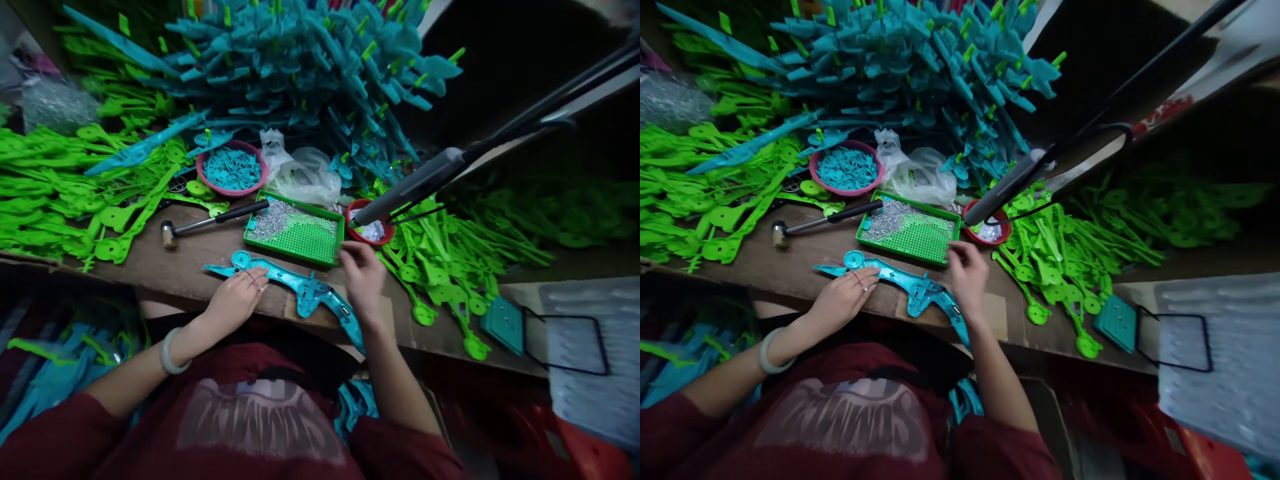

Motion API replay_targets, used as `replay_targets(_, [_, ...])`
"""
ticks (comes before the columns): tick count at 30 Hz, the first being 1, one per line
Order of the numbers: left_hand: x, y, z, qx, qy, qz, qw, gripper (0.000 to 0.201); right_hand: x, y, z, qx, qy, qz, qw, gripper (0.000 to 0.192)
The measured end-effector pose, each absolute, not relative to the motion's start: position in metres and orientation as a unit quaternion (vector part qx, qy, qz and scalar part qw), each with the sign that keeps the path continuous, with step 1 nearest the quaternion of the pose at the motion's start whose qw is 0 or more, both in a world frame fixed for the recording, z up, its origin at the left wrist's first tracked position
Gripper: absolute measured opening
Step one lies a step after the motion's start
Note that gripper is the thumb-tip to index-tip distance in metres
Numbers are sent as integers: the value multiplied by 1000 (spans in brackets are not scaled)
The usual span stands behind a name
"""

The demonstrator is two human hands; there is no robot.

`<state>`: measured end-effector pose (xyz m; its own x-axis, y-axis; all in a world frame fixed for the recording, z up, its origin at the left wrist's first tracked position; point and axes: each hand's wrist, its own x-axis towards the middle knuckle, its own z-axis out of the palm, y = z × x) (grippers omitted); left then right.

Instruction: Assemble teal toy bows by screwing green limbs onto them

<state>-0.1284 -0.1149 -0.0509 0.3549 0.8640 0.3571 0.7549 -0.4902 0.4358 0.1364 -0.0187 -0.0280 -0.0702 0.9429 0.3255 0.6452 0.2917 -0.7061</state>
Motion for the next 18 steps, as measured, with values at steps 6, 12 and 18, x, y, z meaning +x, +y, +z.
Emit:
replay_targets(6, [-134,-114,-39,813,494,264,158,32,264,-79,-19,-769,-527,-68,356,26])
replay_targets(12, [-104,-121,18,836,442,246,215,30,155,-127,25,-535,-719,8,444,33])
replay_targets(18, [-82,-96,42,833,366,167,379,30,81,-107,31,-351,-742,315,476,21])
